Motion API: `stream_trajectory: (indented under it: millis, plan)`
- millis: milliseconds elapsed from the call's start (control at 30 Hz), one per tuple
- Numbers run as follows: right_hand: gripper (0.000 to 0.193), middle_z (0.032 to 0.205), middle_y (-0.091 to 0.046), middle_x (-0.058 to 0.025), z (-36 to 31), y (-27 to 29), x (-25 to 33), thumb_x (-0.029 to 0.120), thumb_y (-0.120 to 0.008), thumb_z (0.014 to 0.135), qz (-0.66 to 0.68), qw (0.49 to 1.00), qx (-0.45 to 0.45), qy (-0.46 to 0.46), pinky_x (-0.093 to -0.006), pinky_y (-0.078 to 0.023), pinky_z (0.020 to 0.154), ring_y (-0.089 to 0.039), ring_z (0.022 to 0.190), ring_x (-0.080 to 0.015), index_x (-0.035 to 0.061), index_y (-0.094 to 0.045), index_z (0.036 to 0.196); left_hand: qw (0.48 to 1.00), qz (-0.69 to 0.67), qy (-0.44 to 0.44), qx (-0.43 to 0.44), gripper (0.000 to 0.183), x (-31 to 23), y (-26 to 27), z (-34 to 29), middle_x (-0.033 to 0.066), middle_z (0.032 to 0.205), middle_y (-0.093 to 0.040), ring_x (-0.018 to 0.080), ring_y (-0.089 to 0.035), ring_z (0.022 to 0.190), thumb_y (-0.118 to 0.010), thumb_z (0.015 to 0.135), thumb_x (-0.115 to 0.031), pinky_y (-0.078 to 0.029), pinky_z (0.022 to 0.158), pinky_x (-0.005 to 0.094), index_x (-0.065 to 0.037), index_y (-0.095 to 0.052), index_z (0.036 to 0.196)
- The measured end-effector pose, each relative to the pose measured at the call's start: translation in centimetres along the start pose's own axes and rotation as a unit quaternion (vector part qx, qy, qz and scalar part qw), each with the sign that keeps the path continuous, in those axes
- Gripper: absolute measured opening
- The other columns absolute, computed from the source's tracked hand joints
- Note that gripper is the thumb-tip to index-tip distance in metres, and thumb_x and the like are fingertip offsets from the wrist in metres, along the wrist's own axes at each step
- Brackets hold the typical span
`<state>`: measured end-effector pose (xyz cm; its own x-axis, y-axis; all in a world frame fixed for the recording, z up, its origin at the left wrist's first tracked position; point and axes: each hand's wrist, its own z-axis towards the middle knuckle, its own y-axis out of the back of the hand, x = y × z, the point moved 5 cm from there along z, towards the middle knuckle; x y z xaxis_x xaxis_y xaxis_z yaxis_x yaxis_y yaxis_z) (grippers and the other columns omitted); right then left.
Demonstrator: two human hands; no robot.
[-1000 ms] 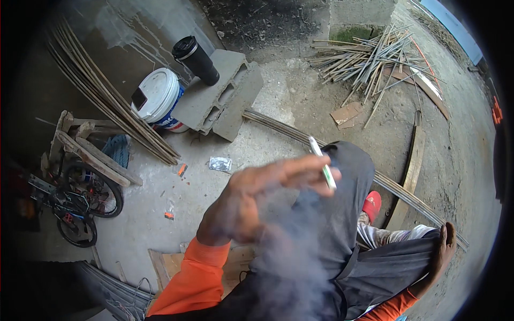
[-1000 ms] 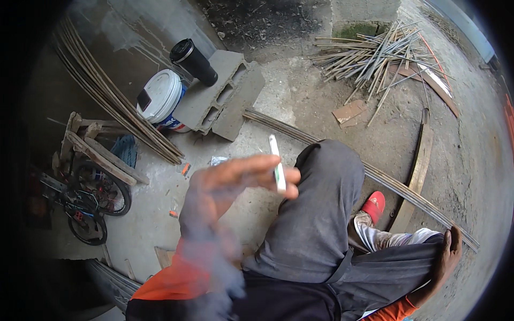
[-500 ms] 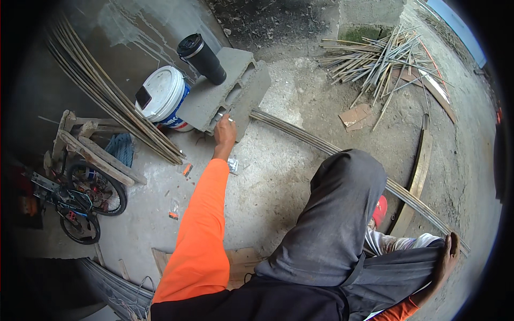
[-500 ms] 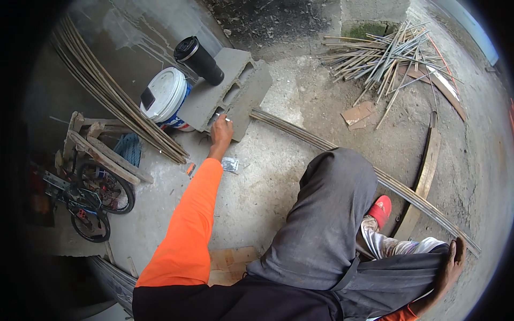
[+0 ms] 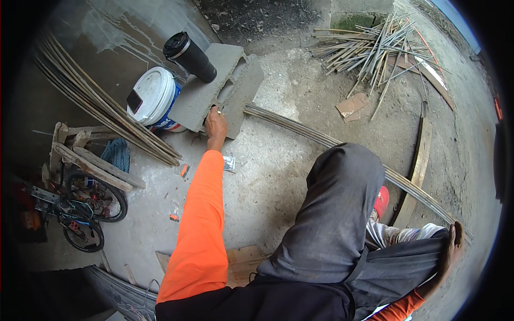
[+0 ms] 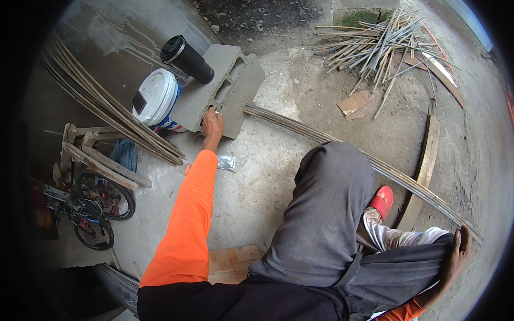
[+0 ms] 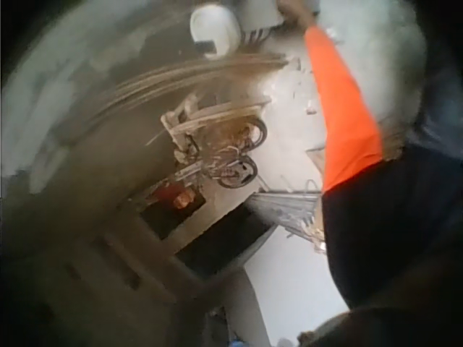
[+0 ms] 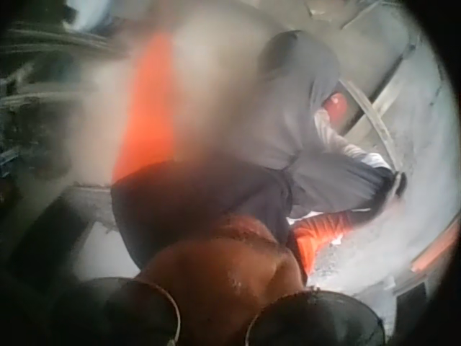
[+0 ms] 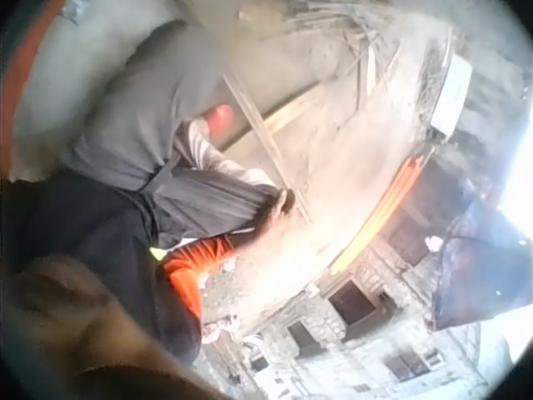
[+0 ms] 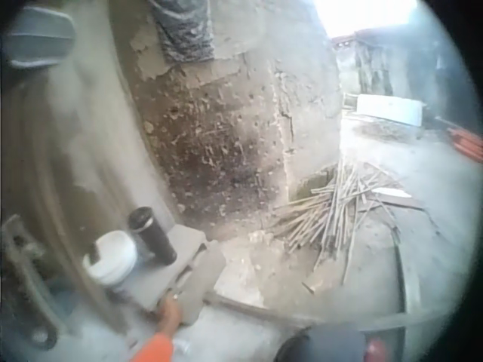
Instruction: The person aligns several steel rods on a wooden plank and uses an angle grinder to cut them. After cutting, the person gathers the cut pieces and places them into a pile.
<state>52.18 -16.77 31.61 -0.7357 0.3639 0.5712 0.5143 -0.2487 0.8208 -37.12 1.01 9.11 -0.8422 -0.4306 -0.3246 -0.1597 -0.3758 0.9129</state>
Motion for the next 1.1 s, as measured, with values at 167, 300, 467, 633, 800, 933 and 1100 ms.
stream_trajectory:
  millis: [167,300,467,633,800,933,1100]
  plan:
    - [0.051,0.142,-0.065,-0.019,0.0,-0.5,1.0,0.03,-0.062,0.107,0.006,1.0,0.011,0.003,-0.0385,-0.041,0.115,-0.06,0.132,-0.0279,-0.005,-0.059,0.144,0.998,-0.043,-0.039,-0.014,0.045,1.1,1.0,-1.1,0.0259,0.129,-0.065,0.044,-0.063,0.119,-0.072,0.093,-0.011,-0.051,0.103,0.0503,0.001,-0.059,0.133]
    - [0.049,0.14,-0.066,-0.0192,-0.4,-0.8,1.2,0.029,-0.062,0.107,0.006,1.0,-0.004,0.008,-0.0386,-0.042,0.115,-0.061,0.131,-0.0278,-0.0046,-0.061,0.142,0.998,-0.062,-0.015,-0.014,0.048,1.4,0.9,-4.3,0.0266,0.125,-0.066,0.0433,-0.065,0.115,-0.074,0.091,-0.011,-0.052,0.1,0.0493,0.003,-0.059,0.134]
    - [0.046,0.137,-0.068,-0.0169,-1.6,-0.2,2.3,0.029,-0.061,0.108,0.013,1.0,-0.022,0.001,-0.0374,-0.042,0.114,-0.062,0.129,-0.0257,-0.0033,-0.063,0.14,0.974,-0.158,0.052,0.152,0.044,-1.7,-1.1,-12.4,0.0203,0.091,-0.074,0.0361,-0.072,0.09,-0.074,0.09,-0.011,-0.056,0.088,0.0436,0.005,-0.064,0.13]
    - [0.041,0.131,-0.071,-0.0117,-3.6,0.7,0.9,0.029,-0.058,0.109,0.084,0.995,-0.04,0.027,-0.0352,-0.043,0.113,-0.063,0.128,-0.0229,-0.001,-0.065,0.137,0.897,-0.259,0.094,0.346,0.047,-8.6,-4.9,-25.6,0.016,0.105,-0.076,0.0242,-0.072,0.096,-0.072,0.096,-0.019,-0.056,0.09,0.036,0.003,-0.064,0.136]
    - [0.073,0.156,-0.053,-0.0157,-8.0,-2.6,1.7,0.055,-0.058,0.104,0.25,0.962,-0.078,0.07,-0.0407,-0.03,0.124,-0.046,0.147,-0.0281,0.0021,-0.052,0.153,0.622,-0.563,0.381,0.388,0.051,-2.3,-12.0,-33.2,0.0168,0.13,-0.07,0.0254,-0.067,0.117,-0.048,0.113,-0.036,-0.052,0.103,0.0363,0.005,-0.057,0.144]
    - [0.072,0.145,-0.062,-0.0126,-13.9,-6.5,-13.2,0.065,-0.046,0.107,0.426,0.881,-0.114,-0.171,-0.0383,-0.045,0.108,-0.058,0.131,-0.0238,0.008,-0.054,0.15,0.616,-0.495,0.367,0.49,0.051,-9.8,-10.1,-31.2,0.0165,0.13,-0.07,0.0251,-0.066,0.118,-0.049,0.113,-0.036,-0.051,0.104,0.0368,0.004,-0.057,0.144]
    - [0.071,0.13,-0.068,-0.0118,-22.8,-15.2,-29.6,0.06,-0.069,0.096,0.394,0.783,-0.155,-0.456,-0.035,-0.052,0.086,-0.066,0.105,-0.021,0.0068,-0.058,0.142,0.648,-0.449,0.289,0.544,0.051,-13.4,-4.8,-23.5,0.0161,0.13,-0.07,0.0246,-0.066,0.119,-0.051,0.112,-0.036,-0.051,0.105,0.0374,0.004,-0.057,0.143]
